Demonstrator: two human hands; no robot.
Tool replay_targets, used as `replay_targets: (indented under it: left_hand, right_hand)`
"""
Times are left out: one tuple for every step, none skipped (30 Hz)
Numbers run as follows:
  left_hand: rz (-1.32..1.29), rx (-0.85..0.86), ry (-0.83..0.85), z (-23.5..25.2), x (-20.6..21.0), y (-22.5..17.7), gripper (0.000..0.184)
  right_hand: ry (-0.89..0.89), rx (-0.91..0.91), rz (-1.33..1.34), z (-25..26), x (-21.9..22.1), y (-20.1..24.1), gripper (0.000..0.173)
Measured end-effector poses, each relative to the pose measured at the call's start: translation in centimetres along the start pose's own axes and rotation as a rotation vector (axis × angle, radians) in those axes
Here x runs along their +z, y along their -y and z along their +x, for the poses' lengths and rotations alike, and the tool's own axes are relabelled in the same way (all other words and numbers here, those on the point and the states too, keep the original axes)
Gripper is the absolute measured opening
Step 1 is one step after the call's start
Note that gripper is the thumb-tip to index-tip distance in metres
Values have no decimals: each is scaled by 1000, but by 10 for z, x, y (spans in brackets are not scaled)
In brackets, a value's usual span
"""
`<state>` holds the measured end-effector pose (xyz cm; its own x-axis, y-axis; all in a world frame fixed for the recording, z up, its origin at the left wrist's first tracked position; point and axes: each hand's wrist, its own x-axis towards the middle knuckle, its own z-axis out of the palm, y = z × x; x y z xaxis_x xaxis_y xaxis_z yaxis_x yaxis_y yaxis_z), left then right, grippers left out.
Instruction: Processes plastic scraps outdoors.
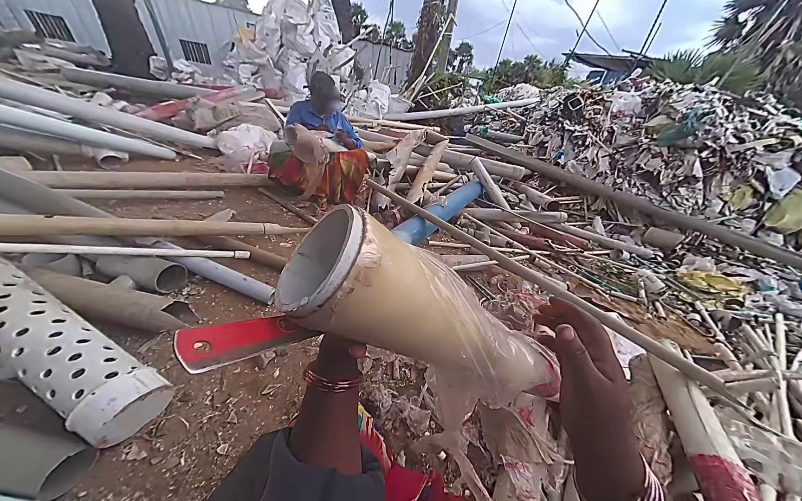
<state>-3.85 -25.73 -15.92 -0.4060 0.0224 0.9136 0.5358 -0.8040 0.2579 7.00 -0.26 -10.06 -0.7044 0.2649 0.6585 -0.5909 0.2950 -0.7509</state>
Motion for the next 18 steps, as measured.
replay_targets:
  left_hand:
    - [-4,3,3,0,0,0,29]
    - [6,7,3,0,0,-1,29]
    - [15,10,-7,0,2,-1,29]
    - [24,8,-31,0,6,-3,28]
    - [38,4,-44,0,6,-3,27]
    - [43,-3,-50,-1,6,-3,28]
    - [54,-7,-54,-1,6,-3,28]
    - [77,-10,-64,-1,7,-4,27]
    - [86,-16,-78,0,8,-5,26]
    - [97,-24,-101,1,12,-8,24]
    - [125,-35,-131,2,17,-11,22]
    - [131,-42,-143,2,20,-13,22]
    - [126,-49,-138,3,21,-14,23]
    - [121,-60,-146,3,23,-15,23]
    - [110,-72,-178,3,26,-16,23]
    - [97,-74,-192,5,26,-17,23]
    - [87,-69,-206,6,28,-18,24]
    - [90,-71,-201,6,27,-19,24]
  right_hand:
    - [41,-51,-46,5,3,6,42]
    - [79,-96,-107,10,7,13,43]
    - [118,-140,-170,15,11,20,44]
    - [159,-172,-218,21,16,26,45]
    - [199,-191,-257,26,21,32,47]
    - [239,-202,-292,31,27,38,52]
    - [286,-197,-322,37,32,43,56]
    - [340,-177,-341,42,38,47,61]
    - [392,-150,-352,47,44,51,66]
    - [440,-118,-368,52,50,54,70]
    - [478,-86,-382,57,55,58,71]
    - [498,-57,-387,60,60,61,70]
    - [510,-26,-385,63,64,63,68]
    - [519,10,-376,66,67,63,66]
    - [522,46,-366,68,70,63,62]
    - [524,77,-354,71,74,64,57]
    - [529,98,-338,73,77,65,52]
    - [528,116,-321,75,79,66,48]
